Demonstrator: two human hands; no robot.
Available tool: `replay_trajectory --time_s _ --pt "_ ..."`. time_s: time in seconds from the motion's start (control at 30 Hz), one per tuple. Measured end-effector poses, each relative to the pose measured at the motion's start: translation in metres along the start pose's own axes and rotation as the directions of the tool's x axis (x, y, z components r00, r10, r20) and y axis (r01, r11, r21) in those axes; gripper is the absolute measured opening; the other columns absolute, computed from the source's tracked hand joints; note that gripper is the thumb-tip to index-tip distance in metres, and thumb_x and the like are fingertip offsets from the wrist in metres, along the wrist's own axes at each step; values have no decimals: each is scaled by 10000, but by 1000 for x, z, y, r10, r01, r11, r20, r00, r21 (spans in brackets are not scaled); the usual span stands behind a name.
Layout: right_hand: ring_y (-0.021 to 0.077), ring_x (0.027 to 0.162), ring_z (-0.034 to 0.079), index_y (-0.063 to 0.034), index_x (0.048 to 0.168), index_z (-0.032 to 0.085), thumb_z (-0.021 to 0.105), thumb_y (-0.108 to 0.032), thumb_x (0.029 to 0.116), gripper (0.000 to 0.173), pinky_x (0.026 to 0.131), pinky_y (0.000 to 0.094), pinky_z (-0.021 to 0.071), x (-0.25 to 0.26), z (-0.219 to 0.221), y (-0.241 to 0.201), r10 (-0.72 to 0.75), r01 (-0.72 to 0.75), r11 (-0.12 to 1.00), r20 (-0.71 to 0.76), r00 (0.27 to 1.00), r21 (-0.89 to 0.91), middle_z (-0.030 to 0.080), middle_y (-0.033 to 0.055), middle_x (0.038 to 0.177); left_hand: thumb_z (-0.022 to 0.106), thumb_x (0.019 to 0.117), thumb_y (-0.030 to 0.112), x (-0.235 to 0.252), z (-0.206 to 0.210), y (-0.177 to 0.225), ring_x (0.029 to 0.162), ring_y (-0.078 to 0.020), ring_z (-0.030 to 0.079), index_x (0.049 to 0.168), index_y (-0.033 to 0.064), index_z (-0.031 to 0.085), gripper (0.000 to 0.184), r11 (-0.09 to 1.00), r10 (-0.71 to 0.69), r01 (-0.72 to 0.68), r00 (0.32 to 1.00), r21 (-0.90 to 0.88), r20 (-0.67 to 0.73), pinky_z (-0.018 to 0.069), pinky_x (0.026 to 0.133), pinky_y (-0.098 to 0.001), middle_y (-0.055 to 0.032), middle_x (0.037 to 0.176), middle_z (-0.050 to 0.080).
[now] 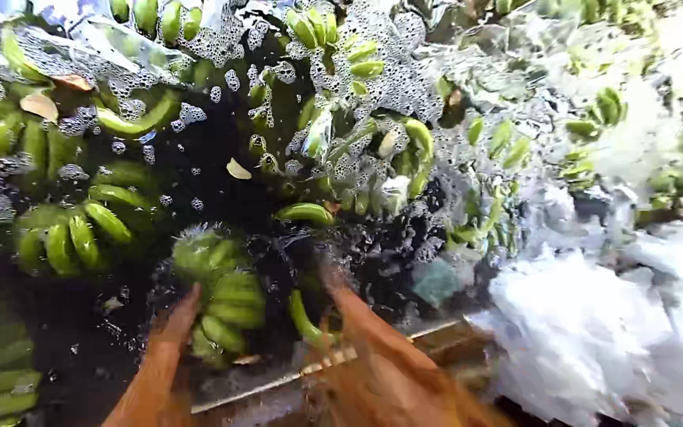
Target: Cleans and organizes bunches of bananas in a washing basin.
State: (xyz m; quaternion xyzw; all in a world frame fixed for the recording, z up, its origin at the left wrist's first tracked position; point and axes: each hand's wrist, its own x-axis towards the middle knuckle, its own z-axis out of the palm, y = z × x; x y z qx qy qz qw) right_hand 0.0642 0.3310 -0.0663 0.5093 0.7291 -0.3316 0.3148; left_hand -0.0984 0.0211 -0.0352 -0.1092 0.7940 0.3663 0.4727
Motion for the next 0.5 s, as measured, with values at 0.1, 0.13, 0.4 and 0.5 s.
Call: replay_trajectory --time_s 0.1,0.13,0.4,0.5 --pt "263 1287 583 64 1450 477 631 -226 1024 538 1083 417 490 -26 -30 27 104 -4 769 -119 987 639 591 219 1398 250 1135 309 -55 -27 -12 1090 -47 636 1410 85 507 438 879 33 -13 999 -477 33 538 947 -257 -26 1240 663" --pt "205 1086 677 41 1422 470 636 -190 1013 498 923 387 588 -48 -38 39 102 57 571 -140 985 819 665 177 1229 207 1134 317 -71 -30 -19 961 10 680 1266 144 570 423 790 116 -71 993 -609 36 582 837 -199 45 1069 723" --pt "-58 912 696 -263 1015 722 495 -345 1044 242 848 177 580 -314 -57 182 -59 609 -48 -611 789 792 771 -137 956 180 1125 150 -265 1 42 1095 -15 607 1371 -13 460 407 805 278 -251 960 -538 -31 479 1012 -232 -32 1196 642" --pt "-90 799 666 -159 986 642 445 -120 1017 203 787 134 561 -403 -36 229 238 690 33 -676 697 723 723 -165 835 236 1096 229 -107 10 -57 1242 -205 601 1370 -70 507 488 600 778 -351 463 -719 424 494 1067 -395 -164 1317 636"
